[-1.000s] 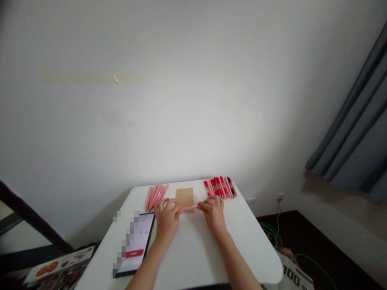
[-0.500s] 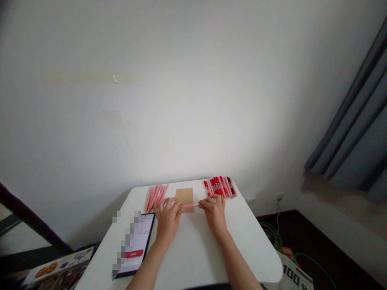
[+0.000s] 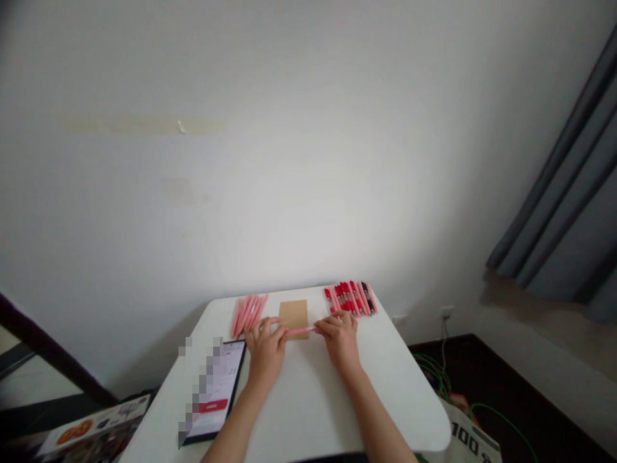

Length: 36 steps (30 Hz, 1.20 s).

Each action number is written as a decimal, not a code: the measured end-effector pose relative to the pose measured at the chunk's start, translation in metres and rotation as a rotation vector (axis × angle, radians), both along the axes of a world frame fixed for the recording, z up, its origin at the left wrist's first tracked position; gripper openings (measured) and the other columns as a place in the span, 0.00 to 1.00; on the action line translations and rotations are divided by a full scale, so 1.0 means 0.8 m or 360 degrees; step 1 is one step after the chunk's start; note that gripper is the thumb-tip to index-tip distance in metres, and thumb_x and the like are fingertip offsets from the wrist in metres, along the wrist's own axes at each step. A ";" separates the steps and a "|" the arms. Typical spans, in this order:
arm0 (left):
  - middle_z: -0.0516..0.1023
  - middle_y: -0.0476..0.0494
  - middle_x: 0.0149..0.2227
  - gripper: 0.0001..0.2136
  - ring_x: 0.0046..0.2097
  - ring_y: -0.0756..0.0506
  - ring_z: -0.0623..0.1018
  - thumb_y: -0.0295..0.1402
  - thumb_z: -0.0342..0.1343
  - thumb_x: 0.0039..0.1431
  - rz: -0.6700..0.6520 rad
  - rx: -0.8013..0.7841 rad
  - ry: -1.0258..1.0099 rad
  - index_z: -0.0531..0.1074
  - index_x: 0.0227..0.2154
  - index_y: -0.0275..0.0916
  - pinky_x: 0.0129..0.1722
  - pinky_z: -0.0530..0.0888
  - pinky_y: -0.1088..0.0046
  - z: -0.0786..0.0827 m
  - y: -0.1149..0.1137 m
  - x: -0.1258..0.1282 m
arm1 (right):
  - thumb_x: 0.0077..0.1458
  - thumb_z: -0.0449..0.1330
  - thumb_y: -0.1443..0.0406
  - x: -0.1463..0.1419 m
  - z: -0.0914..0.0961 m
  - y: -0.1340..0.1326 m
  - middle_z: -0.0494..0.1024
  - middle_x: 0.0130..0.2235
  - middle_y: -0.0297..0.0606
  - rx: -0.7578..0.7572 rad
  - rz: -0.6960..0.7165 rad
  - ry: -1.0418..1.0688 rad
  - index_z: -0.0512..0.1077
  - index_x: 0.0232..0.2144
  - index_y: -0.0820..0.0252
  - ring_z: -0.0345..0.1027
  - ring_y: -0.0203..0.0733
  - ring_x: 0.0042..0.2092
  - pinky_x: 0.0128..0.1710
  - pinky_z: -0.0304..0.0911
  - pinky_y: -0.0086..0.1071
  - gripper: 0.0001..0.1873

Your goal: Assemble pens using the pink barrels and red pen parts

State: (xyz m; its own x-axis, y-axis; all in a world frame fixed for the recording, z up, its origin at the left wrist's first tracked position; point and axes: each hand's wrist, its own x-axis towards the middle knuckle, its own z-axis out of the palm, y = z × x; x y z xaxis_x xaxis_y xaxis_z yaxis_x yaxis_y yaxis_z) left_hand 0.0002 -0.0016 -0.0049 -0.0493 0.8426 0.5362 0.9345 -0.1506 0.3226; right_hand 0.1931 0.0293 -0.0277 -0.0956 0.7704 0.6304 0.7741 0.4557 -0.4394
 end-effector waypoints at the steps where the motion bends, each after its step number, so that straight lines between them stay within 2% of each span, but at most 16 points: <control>1: 0.75 0.46 0.47 0.09 0.53 0.40 0.66 0.36 0.50 0.59 0.0003 -0.0006 -0.0007 0.76 0.32 0.47 0.57 0.55 0.45 0.000 0.000 0.000 | 0.56 0.61 0.62 0.000 0.001 -0.001 0.81 0.37 0.32 0.0004 -0.0001 -0.0005 0.79 0.36 0.44 0.61 0.48 0.46 0.49 0.48 0.43 0.07; 7: 0.75 0.46 0.46 0.13 0.52 0.41 0.67 0.39 0.47 0.61 0.0013 0.0024 -0.0037 0.77 0.31 0.46 0.56 0.57 0.46 -0.001 0.001 0.000 | 0.55 0.62 0.63 -0.001 0.000 -0.001 0.81 0.37 0.31 0.0049 -0.0015 0.0010 0.79 0.35 0.44 0.61 0.47 0.46 0.48 0.48 0.42 0.07; 10: 0.74 0.46 0.48 0.10 0.52 0.40 0.67 0.42 0.51 0.58 -0.0033 0.0085 -0.0034 0.76 0.36 0.47 0.55 0.57 0.48 -0.001 0.001 -0.002 | 0.56 0.61 0.63 0.000 -0.002 0.000 0.81 0.36 0.31 0.0057 -0.0039 0.0053 0.79 0.35 0.45 0.61 0.47 0.46 0.48 0.48 0.41 0.07; 14: 0.74 0.45 0.48 0.07 0.53 0.40 0.66 0.38 0.56 0.55 -0.0074 0.0102 -0.0051 0.74 0.37 0.46 0.55 0.57 0.49 -0.002 0.002 -0.005 | 0.57 0.60 0.63 0.001 -0.002 0.001 0.81 0.36 0.31 0.0062 -0.0047 0.0064 0.79 0.35 0.44 0.62 0.47 0.45 0.47 0.48 0.41 0.08; 17: 0.74 0.45 0.47 0.06 0.52 0.40 0.67 0.37 0.54 0.57 -0.0077 0.0076 -0.0057 0.75 0.34 0.46 0.56 0.56 0.49 -0.002 0.002 -0.005 | 0.57 0.60 0.63 0.000 -0.001 0.000 0.81 0.36 0.31 0.0065 -0.0038 0.0057 0.79 0.35 0.44 0.62 0.47 0.45 0.47 0.48 0.41 0.08; 22: 0.74 0.46 0.47 0.11 0.52 0.40 0.67 0.39 0.48 0.61 -0.0032 0.0042 -0.0034 0.76 0.32 0.46 0.56 0.55 0.46 -0.002 0.001 -0.003 | 0.57 0.60 0.64 0.000 -0.001 0.000 0.81 0.37 0.30 0.0081 -0.0067 0.0007 0.79 0.35 0.44 0.62 0.46 0.45 0.47 0.49 0.39 0.08; 27: 0.74 0.45 0.47 0.11 0.51 0.40 0.67 0.40 0.49 0.60 0.0000 0.0046 -0.0018 0.76 0.34 0.46 0.56 0.56 0.46 -0.003 0.001 -0.003 | 0.57 0.60 0.64 0.000 -0.003 0.000 0.81 0.37 0.30 0.0059 -0.0049 0.0015 0.79 0.35 0.44 0.62 0.46 0.45 0.47 0.49 0.40 0.08; 31: 0.73 0.45 0.48 0.09 0.52 0.40 0.67 0.41 0.54 0.57 -0.0043 0.0075 -0.0036 0.75 0.38 0.48 0.56 0.57 0.47 -0.002 0.002 -0.004 | 0.57 0.61 0.63 0.001 -0.003 0.001 0.81 0.37 0.30 0.0039 -0.0028 0.0046 0.79 0.36 0.44 0.62 0.46 0.45 0.48 0.48 0.41 0.07; 36: 0.74 0.45 0.47 0.09 0.52 0.40 0.67 0.40 0.51 0.59 -0.0049 0.0063 -0.0027 0.76 0.32 0.47 0.56 0.56 0.44 -0.003 0.003 -0.004 | 0.58 0.60 0.63 0.000 -0.003 0.001 0.81 0.37 0.31 0.0039 -0.0021 0.0041 0.79 0.35 0.43 0.61 0.46 0.45 0.47 0.48 0.41 0.08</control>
State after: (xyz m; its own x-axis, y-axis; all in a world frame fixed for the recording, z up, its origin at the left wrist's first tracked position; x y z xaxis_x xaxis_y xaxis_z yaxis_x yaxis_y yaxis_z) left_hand -0.0032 0.0006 -0.0072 -0.0332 0.8219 0.5686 0.9236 -0.1921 0.3317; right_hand 0.1935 0.0305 -0.0301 -0.0692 0.7556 0.6514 0.7685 0.4567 -0.4481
